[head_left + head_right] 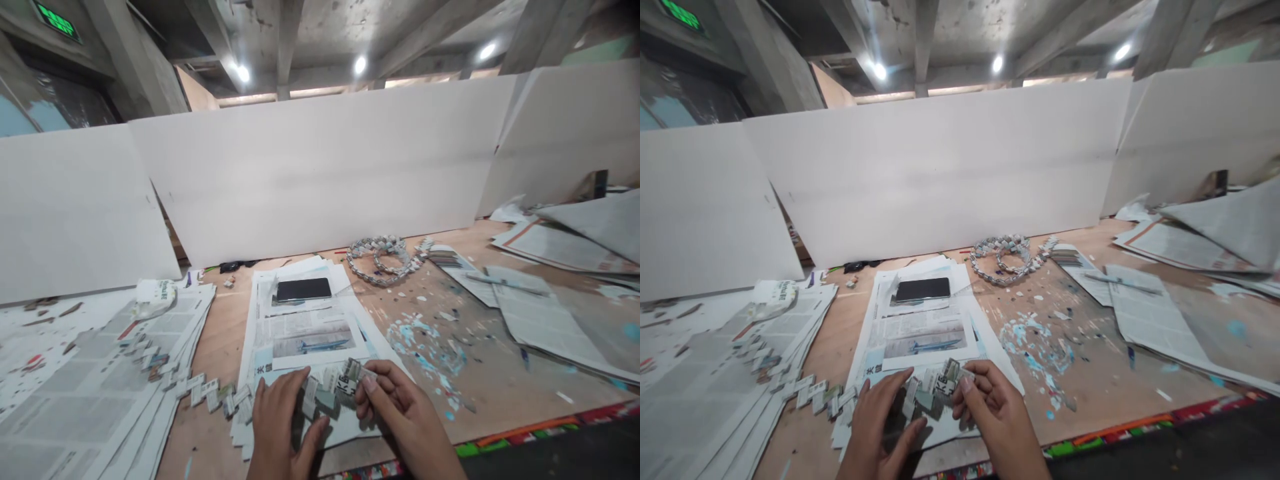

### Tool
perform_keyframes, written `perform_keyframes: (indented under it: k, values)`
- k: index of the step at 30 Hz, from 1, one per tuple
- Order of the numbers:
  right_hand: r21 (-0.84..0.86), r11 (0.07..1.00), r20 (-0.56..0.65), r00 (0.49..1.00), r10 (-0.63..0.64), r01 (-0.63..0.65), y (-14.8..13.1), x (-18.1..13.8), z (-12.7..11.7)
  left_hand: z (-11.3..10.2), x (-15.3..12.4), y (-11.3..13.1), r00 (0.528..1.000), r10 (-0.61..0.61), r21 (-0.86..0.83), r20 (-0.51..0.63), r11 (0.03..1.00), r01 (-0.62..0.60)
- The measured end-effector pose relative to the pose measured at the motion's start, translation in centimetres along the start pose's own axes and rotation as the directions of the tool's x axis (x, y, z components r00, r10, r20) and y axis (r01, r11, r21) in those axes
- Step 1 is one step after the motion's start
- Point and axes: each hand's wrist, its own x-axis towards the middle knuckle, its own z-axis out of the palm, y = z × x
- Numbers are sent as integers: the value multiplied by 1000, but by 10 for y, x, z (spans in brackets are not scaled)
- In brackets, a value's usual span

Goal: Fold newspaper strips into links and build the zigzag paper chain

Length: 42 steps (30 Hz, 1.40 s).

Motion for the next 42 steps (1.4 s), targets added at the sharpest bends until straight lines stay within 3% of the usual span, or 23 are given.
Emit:
perform_keyframes:
  k: [5,11,19,42]
  values:
    - [27,1000,13,1000,10,-10,5,-1,-1,6,-2,6,997,-42,-33,-58,999,40]
    - [-24,1000,61,998,4,-3,3,-5,3,7,5,21,996,17,-13,-83,1000,-18]
    - [-64,997,-23,999,-36,35,-3,-20,10,2,6,25,985,-23,-20,-172,1000,20]
    - [-117,993,-7,999,35,-35,-23,-29,0,-5,5,26,987,23,-38,-162,999,-29]
